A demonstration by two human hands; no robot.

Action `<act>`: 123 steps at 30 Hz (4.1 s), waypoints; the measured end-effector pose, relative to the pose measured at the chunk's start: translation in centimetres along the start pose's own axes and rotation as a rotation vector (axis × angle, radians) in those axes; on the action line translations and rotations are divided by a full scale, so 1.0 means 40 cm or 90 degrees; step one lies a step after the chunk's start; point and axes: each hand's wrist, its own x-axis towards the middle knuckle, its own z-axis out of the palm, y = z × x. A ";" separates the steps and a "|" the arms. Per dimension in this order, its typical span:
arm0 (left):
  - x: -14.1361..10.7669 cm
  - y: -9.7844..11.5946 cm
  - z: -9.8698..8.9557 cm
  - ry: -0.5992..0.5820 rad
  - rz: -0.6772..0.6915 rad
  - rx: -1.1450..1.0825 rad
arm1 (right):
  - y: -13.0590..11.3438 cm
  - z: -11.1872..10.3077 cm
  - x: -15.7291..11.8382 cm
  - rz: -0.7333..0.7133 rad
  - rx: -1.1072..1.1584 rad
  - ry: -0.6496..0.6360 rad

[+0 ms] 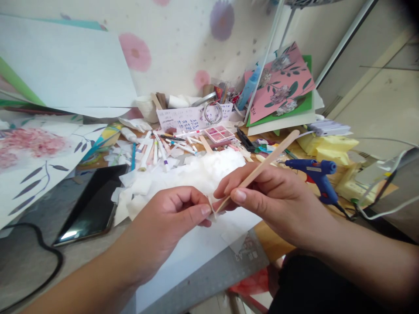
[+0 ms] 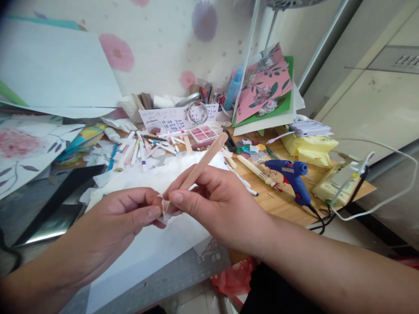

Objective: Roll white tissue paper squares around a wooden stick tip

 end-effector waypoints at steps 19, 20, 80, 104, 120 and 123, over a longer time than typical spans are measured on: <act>0.000 0.003 0.011 -0.015 -0.037 -0.049 | -0.001 0.011 0.001 -0.013 -0.008 0.005; -0.001 0.002 0.011 -0.014 -0.038 -0.045 | -0.002 0.013 0.001 -0.009 0.000 0.006; 0.002 0.008 0.007 -0.010 -0.007 -0.036 | 0.018 0.012 0.007 0.060 0.155 -0.002; -0.007 0.029 0.015 0.001 -0.012 0.119 | 0.003 0.014 -0.002 0.035 0.066 -0.019; -0.006 0.020 0.010 -0.011 -0.019 0.108 | 0.004 0.014 -0.003 0.033 0.071 -0.017; -0.005 0.020 0.008 -0.016 -0.012 0.106 | 0.005 0.012 -0.003 0.034 0.073 -0.020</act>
